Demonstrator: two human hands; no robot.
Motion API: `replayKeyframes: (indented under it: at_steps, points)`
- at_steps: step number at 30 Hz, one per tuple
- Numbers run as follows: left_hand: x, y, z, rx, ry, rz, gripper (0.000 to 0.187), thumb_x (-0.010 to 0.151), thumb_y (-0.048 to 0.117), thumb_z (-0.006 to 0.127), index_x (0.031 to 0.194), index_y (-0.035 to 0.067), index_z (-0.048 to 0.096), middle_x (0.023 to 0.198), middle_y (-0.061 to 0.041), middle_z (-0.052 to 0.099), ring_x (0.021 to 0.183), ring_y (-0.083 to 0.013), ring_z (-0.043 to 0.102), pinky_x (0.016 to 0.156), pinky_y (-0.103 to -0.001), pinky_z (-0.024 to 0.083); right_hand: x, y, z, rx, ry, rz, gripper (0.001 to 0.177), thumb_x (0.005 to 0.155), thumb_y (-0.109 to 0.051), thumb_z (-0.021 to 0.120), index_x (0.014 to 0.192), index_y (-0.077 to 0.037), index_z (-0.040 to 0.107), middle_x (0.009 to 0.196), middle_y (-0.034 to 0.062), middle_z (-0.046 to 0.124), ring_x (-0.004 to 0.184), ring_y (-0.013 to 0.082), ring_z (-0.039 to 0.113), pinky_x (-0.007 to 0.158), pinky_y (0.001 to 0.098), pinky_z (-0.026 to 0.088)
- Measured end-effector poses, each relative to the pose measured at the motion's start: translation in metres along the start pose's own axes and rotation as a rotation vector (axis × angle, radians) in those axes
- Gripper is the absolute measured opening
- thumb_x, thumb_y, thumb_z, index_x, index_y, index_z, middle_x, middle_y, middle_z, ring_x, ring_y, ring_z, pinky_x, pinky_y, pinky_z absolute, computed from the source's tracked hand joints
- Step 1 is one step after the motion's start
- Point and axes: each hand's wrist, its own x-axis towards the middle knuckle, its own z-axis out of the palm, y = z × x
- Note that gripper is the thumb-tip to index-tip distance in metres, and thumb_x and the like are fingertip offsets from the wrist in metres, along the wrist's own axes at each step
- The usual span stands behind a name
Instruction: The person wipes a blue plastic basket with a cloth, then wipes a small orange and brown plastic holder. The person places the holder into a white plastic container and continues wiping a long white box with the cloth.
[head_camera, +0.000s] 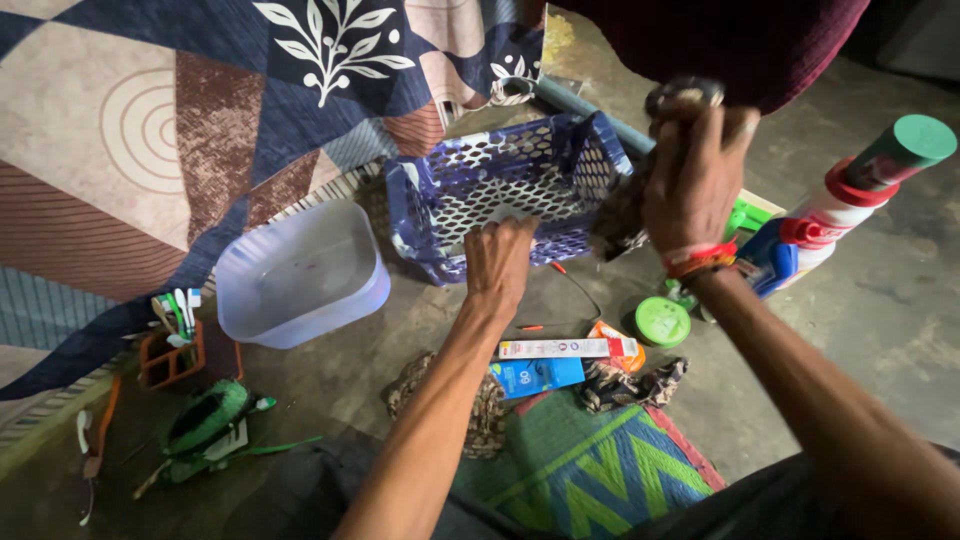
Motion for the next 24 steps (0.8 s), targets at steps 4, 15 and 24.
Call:
replayKeyframes:
  at_steps: [4, 15, 24]
  points:
    - [-0.004, 0.001, 0.000, 0.012, 0.011, -0.006, 0.027, 0.084, 0.003, 0.071, 0.109, 0.013, 0.075, 0.094, -0.007, 0.074, 0.091, -0.0269, 0.072, 0.091, -0.051, 0.050, 0.010, 0.029, -0.002, -0.125, -0.433, 0.124, 0.014, 0.105, -0.014, 0.064, 0.119, -0.016, 0.067, 0.120, 0.0214, 0.057, 0.106, 0.0414, 0.064, 0.093, 0.0502, 0.054]
    - [-0.019, 0.022, -0.032, -0.316, 0.316, -0.264, 0.020, 0.090, 0.022, 0.079, 0.096, 0.007, 0.068, 0.096, -0.010, 0.067, 0.095, -0.0321, 0.062, 0.089, -0.048, 0.051, -0.020, 0.032, 0.024, -0.365, -0.795, -0.092, 0.036, 0.085, -0.031, 0.079, 0.116, -0.016, 0.071, 0.115, 0.0189, 0.058, 0.100, 0.0378, 0.068, 0.073, 0.0499, 0.058]
    - [0.003, 0.015, -0.011, -1.302, -0.112, -1.301, 0.084, 0.082, 0.070, 0.072, 0.122, -0.003, 0.056, 0.113, -0.010, 0.060, 0.101, -0.0214, 0.064, 0.074, -0.045, 0.065, -0.029, -0.019, 0.011, -0.240, -0.655, -0.195, 0.025, 0.087, -0.024, 0.076, 0.108, -0.012, 0.070, 0.112, 0.0163, 0.058, 0.098, 0.0367, 0.068, 0.070, 0.0476, 0.058]
